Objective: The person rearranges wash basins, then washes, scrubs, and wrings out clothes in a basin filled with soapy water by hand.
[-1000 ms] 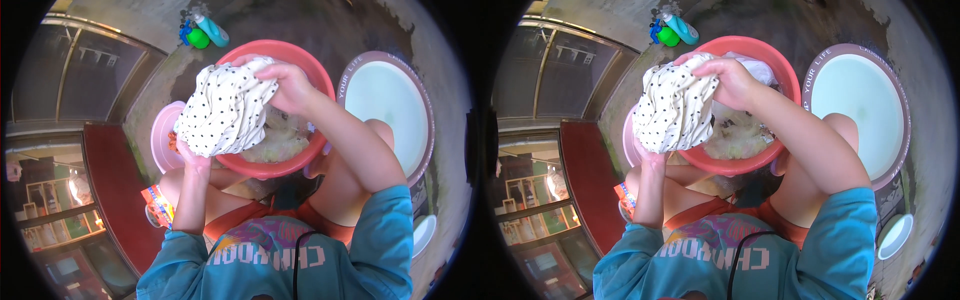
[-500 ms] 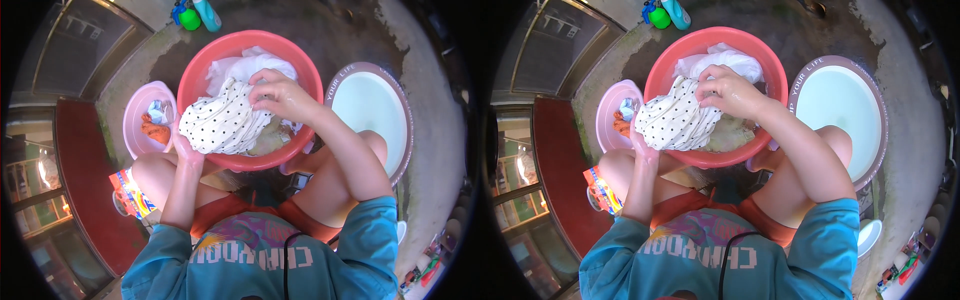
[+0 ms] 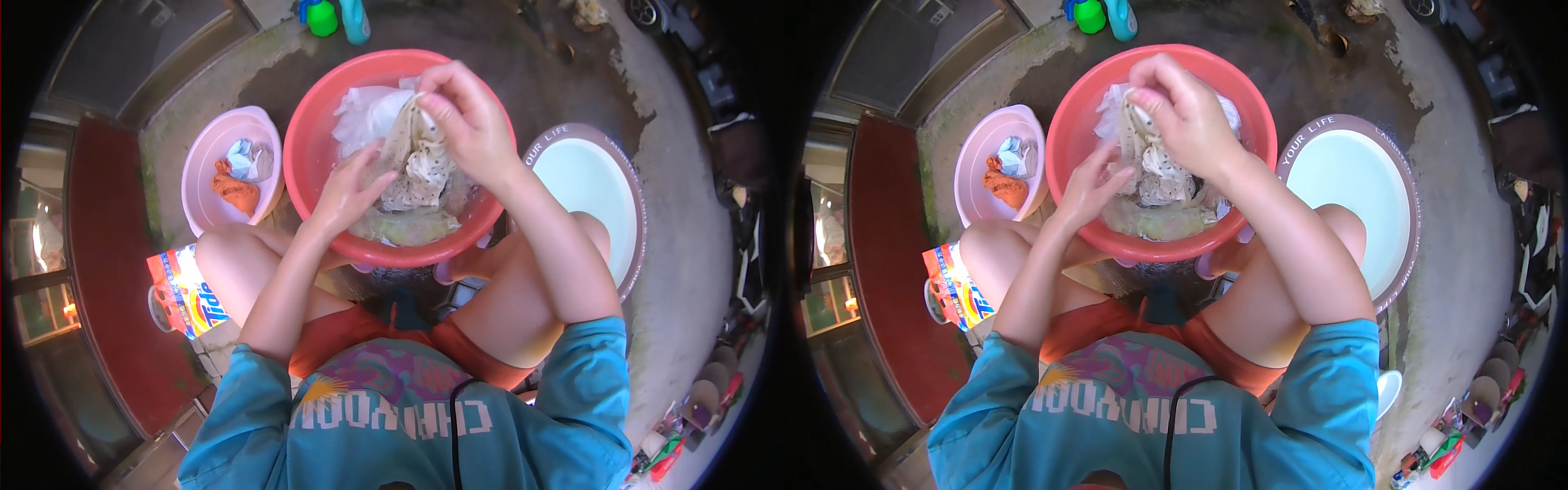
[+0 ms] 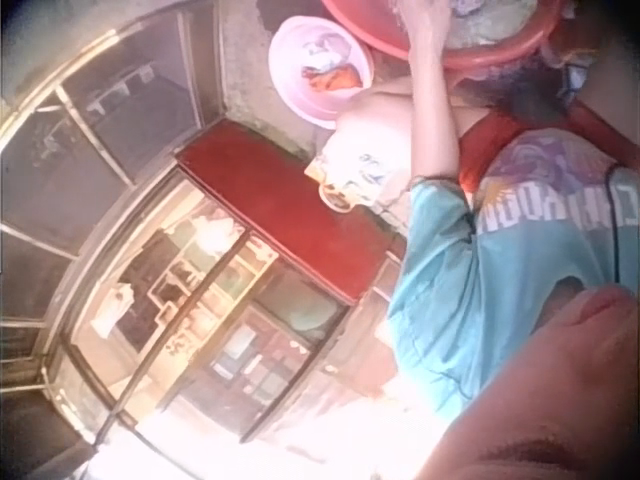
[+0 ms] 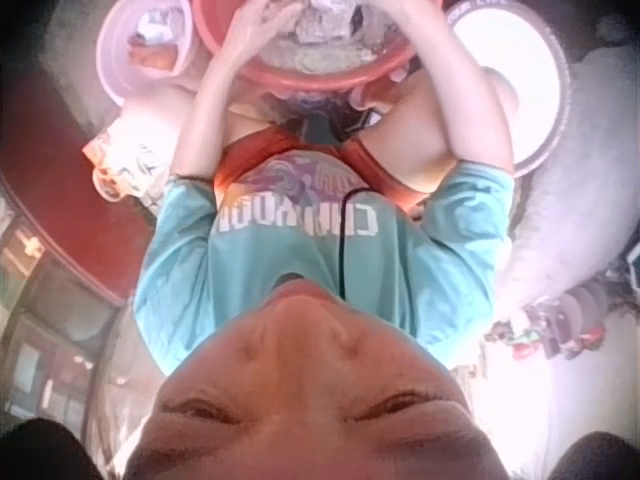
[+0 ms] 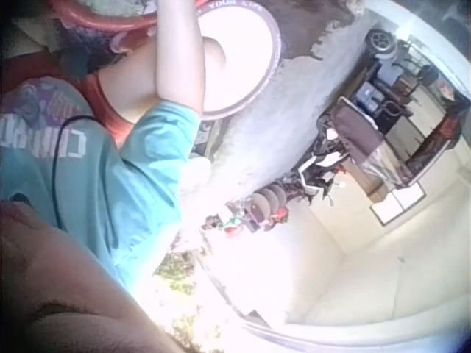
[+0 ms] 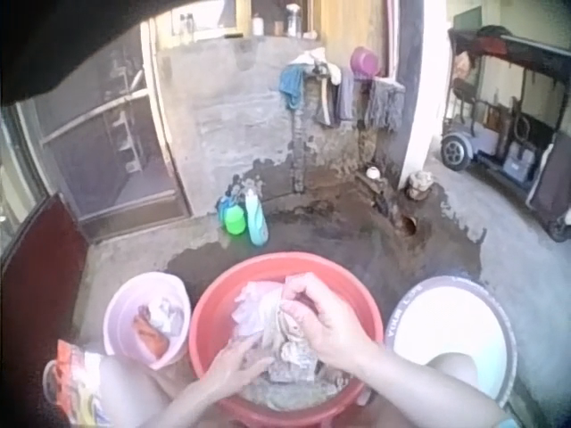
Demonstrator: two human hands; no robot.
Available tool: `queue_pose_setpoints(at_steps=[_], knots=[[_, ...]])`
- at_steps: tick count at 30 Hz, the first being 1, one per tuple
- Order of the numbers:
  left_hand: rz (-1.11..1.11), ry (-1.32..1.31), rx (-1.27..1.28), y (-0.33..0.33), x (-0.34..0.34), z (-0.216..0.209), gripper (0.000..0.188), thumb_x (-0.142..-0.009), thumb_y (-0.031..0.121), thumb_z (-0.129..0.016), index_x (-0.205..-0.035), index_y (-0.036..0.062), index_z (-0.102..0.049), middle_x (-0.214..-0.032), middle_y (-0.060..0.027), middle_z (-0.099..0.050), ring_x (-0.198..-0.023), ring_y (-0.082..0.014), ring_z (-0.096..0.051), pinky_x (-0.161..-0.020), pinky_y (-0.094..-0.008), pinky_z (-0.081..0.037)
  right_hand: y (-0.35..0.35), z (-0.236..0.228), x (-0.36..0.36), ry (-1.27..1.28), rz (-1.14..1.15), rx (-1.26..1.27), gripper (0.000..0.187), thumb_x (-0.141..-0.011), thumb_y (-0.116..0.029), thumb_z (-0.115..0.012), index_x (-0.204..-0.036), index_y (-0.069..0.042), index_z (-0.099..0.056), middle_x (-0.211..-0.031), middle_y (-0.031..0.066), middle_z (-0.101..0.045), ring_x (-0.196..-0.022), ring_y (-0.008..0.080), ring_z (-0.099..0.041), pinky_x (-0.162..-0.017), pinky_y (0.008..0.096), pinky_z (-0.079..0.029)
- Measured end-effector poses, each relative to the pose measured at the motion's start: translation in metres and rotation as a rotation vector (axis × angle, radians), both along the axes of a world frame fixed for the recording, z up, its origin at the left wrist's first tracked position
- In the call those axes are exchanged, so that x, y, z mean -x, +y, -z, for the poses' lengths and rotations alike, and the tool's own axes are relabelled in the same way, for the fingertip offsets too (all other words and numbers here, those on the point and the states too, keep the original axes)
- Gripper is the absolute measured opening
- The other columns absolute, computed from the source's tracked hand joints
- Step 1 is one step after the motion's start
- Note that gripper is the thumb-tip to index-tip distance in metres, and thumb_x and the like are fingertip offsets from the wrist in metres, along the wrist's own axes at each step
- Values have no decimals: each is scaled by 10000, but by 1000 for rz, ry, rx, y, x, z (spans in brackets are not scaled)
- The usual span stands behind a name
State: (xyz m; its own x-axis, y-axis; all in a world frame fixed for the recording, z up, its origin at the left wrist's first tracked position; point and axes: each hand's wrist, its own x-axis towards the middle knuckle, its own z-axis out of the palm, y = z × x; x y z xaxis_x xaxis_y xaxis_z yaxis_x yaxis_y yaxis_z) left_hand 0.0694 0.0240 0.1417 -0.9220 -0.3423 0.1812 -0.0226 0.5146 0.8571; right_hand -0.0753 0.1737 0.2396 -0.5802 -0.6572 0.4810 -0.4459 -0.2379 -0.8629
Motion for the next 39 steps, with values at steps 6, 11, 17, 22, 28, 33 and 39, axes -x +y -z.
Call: queue_pose_setpoints(at_steps=[6,11,17,22,28,33,39], knots=[[-233,238,-338,-24,30,-40,229,-939,160,-543,-1060,-15,-630,-941,-50,-644,-840,-100,-585,-751,-246,-475,15,-41,36,160,266,37,84,-918,-99,-556,-959,-37,-519,-820,28,-557,-756,98,-538,-691,240,-443],[-128,373,155,-73,60,-166,217,-928,175,-557,-1037,16,-656,-934,-28,-663,-840,-89,-585,-764,-230,-466,28,-36,62,494,438,-147,197,-885,-217,-606,-973,-62,-523,-782,142,-569,-717,256,-577,-662,339,-459],[-85,503,361,-72,83,-271,179,-901,144,-549,-923,-2,-650,-833,-42,-666,-730,-166,-640,-676,-272,-502,34,-19,70,522,89,-340,190,-841,-202,-665,-909,-35,-606,-765,85,-593,-687,188,-559,-662,305,-464],[-109,484,55,-55,78,-318,135,-938,129,-518,-944,39,-618,-787,31,-583,-710,-50,-553,-641,-200,-456,30,12,63,131,333,-328,220,-840,-261,-660,-904,-51,-646,-831,136,-639,-752,276,-628,-701,357,-496],[-127,438,265,-48,81,-322,140,-937,127,-523,-947,33,-625,-797,35,-577,-713,-44,-528,-663,-201,-439,-35,30,-1,160,19,-487,432,-823,-341,-683,-1105,-32,-573,-963,171,-638,-875,252,-619,-774,349,-482],[-177,409,335,-63,81,-332,138,-934,128,-530,-963,33,-624,-827,37,-580,-742,-41,-522,-681,-199,-430,-56,51,26,55,114,-418,269,-801,-266,-670,-934,-39,-612,-872,181,-651,-829,331,-623,-754,390,-482],[-194,413,405,-166,57,-315,218,-931,219,-579,-1002,31,-662,-879,29,-623,-793,-38,-538,-721,-184,-437,-12,-10,102,-22,606,-101,212,-840,-230,-633,-861,-32,-560,-747,119,-611,-681,248,-575,-681,354,-472]])
